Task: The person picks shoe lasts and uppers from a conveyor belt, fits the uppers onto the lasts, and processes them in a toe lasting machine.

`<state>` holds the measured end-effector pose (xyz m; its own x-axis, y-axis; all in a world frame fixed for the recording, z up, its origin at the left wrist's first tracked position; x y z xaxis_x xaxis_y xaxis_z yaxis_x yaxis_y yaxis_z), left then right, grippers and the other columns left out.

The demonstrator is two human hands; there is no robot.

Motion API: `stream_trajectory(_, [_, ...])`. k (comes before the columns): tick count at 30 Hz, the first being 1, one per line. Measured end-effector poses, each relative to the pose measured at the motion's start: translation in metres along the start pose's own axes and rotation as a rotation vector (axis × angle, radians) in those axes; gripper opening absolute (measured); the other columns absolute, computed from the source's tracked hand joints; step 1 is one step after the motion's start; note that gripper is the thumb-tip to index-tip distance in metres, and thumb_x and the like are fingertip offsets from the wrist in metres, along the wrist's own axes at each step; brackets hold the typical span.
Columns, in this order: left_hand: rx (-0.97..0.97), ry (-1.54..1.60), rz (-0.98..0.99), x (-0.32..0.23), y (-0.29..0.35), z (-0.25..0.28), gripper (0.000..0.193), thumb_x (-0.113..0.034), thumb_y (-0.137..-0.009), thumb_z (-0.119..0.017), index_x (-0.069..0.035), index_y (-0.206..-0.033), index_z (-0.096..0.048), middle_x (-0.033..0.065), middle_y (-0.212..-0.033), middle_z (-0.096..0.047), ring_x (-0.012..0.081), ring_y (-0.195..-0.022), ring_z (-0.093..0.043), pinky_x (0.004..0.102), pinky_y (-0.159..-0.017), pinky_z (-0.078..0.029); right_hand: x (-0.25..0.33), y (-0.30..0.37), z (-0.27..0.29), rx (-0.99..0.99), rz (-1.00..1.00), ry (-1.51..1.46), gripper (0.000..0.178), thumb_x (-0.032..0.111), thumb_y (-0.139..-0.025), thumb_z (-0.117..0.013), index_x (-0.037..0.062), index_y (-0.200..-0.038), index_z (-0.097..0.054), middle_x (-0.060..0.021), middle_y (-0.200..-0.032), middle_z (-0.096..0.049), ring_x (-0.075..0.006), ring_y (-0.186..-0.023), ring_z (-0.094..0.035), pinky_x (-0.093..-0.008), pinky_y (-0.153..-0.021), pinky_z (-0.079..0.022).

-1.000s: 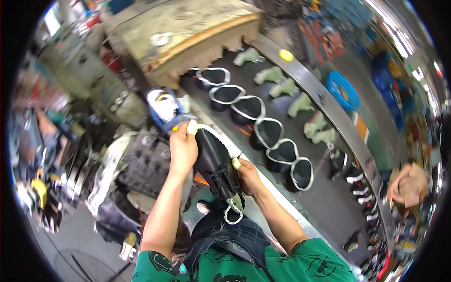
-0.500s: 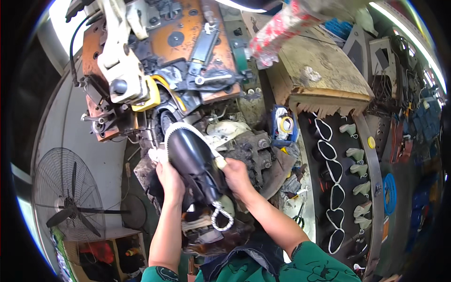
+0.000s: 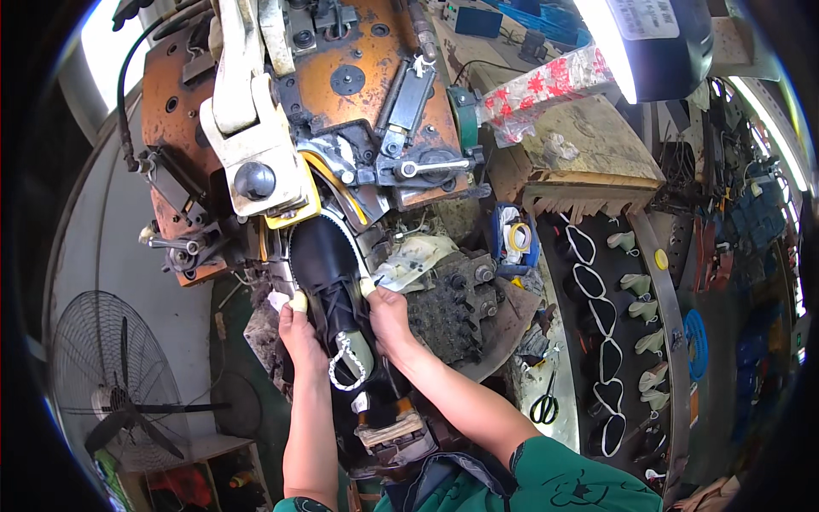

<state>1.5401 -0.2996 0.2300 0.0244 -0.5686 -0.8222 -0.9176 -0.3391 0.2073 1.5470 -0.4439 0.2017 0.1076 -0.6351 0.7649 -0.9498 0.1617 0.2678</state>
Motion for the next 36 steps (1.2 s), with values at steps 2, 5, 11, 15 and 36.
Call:
stream_trajectory(2, [0.025,0.012,-0.054,0.002,-0.003,0.007,0.011,-0.016,-0.095,-0.06,-0.006,-0.098,-0.059,0.001,-0.091,-0.063,0.0086,-0.078,-0.059,0.0239,-0.07,-0.05,0.0,0.006,-0.006,-0.005,-0.007,-0.022,0.019,0.012,-0.095,-0.056,0.0006,-0.083,-0.067,0.0,-0.077,-0.065,-0.0052,-0.063,-0.055,-0.0212,-0.057,-0.044])
stream_trajectory(5, [0.01,0.021,-0.036,0.001,-0.001,0.004,0.012,-0.016,-0.095,-0.06,-0.005,-0.099,-0.059,0.0017,-0.092,-0.064,0.0095,-0.08,-0.061,0.0246,-0.072,-0.051,0.006,0.01,-0.009,-0.015,-0.053,-0.041,0.019,0.012,-0.094,-0.056,0.0005,-0.083,-0.066,-0.0008,-0.077,-0.065,-0.0053,-0.062,-0.055,-0.0211,-0.057,-0.044])
stream_trajectory(11, [0.012,-0.002,-0.017,0.011,0.011,-0.001,0.02,-0.016,-0.097,-0.055,0.0,-0.108,-0.059,0.0065,-0.099,-0.066,0.0129,-0.084,-0.064,0.0264,-0.075,-0.053,-0.007,-0.001,0.012,-0.02,-0.019,0.038,0.021,0.012,-0.094,-0.055,-0.0014,-0.082,-0.065,-0.0028,-0.075,-0.064,-0.0073,-0.061,-0.055,-0.0222,-0.056,-0.044])
stream_trajectory(15, [0.005,-0.037,-0.041,0.027,0.003,0.022,0.028,-0.016,-0.097,-0.053,0.004,-0.116,-0.057,0.0098,-0.103,-0.066,0.0159,-0.085,-0.066,0.0281,-0.075,-0.054,-0.001,0.002,0.003,-0.024,0.018,0.113,0.022,0.011,-0.094,-0.052,-0.003,-0.083,-0.065,-0.0025,-0.075,-0.064,-0.0081,-0.062,-0.054,-0.0231,-0.057,-0.043])
stream_trajectory(36, [-0.054,-0.728,0.331,0.141,0.138,0.253,0.046,0.001,-0.068,-0.068,0.003,-0.113,-0.06,0.0113,-0.096,-0.069,0.019,-0.088,-0.065,0.0316,-0.08,-0.052,0.057,0.056,0.068,0.14,-0.082,0.193,0.021,0.011,-0.096,-0.049,-0.0047,-0.088,-0.058,-0.0116,-0.079,-0.062,-0.0179,-0.065,-0.063,-0.0302,-0.058,-0.055])
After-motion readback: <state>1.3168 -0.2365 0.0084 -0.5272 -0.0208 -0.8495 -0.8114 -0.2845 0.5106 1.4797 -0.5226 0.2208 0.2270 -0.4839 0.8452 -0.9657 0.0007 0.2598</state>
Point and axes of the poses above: each hand's wrist, its own y-axis away from the middle knuckle, its own z-axis out of the back of the hand, x = y × z, the point moved 3 cm from there along -y, towards the middle knuckle
